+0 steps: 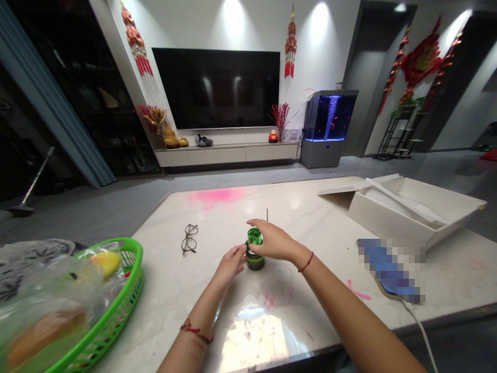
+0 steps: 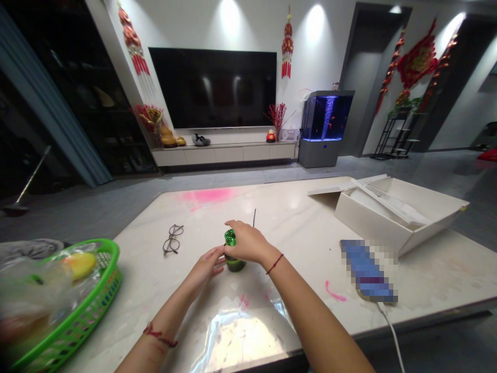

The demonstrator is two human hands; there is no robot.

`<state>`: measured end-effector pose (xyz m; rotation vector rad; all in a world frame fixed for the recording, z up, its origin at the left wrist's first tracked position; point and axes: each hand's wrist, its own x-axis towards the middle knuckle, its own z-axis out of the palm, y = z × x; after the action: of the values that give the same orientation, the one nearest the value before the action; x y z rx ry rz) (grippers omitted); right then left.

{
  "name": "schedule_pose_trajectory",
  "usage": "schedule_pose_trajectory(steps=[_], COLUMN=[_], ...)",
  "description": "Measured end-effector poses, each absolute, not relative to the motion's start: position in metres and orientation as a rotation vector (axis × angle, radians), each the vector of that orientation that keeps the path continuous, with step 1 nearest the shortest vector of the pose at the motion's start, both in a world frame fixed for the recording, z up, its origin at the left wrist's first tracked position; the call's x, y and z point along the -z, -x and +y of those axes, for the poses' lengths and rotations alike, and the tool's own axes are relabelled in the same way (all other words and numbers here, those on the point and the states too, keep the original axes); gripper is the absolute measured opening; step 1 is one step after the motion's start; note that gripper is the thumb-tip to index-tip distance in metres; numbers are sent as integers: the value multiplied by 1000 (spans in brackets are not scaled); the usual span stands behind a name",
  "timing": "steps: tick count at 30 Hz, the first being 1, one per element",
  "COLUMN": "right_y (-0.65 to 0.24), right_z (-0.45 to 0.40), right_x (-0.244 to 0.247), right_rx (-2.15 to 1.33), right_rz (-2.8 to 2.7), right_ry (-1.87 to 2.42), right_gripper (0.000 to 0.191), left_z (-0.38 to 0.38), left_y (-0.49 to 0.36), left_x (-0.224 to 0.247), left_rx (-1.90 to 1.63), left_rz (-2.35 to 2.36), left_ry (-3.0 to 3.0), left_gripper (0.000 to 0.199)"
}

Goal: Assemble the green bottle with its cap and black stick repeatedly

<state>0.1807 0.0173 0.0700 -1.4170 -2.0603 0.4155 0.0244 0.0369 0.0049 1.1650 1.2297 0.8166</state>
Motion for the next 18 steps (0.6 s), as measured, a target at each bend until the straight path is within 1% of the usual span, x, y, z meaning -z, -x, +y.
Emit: schedule_pose_trajectory(steps=[4,6,10,13,16,18], right_y=[-182,-183,-185,-184,-184,-185], right_z=[19,19,21,21,20,20], right_x=[-68,-68,-66,-66,-66,-66], right_rx=[-430,-476,-517,-455,-401,-410], right_rz=[-1983,-1990,-2013,-1980,-1972,-1986], right_ry=[1505,1476,1337,1414,1491,1449], right_gripper=[54,51,57,61,58,54], left_z=[36,37,38,40,40,40], left_y=[-25,-25,-25,-24,-24,-24], left_x=[-7,-6,-4,-2,-1,-1], left_rx=[-813,-808,-807,-814,-816,-816], left_rz=[1238,1234,1218,1211,1211,1213], left_ry=[-1162,-1164,-1166,-1161,-1160,-1163], left_gripper=[38,38,38,39,41,42])
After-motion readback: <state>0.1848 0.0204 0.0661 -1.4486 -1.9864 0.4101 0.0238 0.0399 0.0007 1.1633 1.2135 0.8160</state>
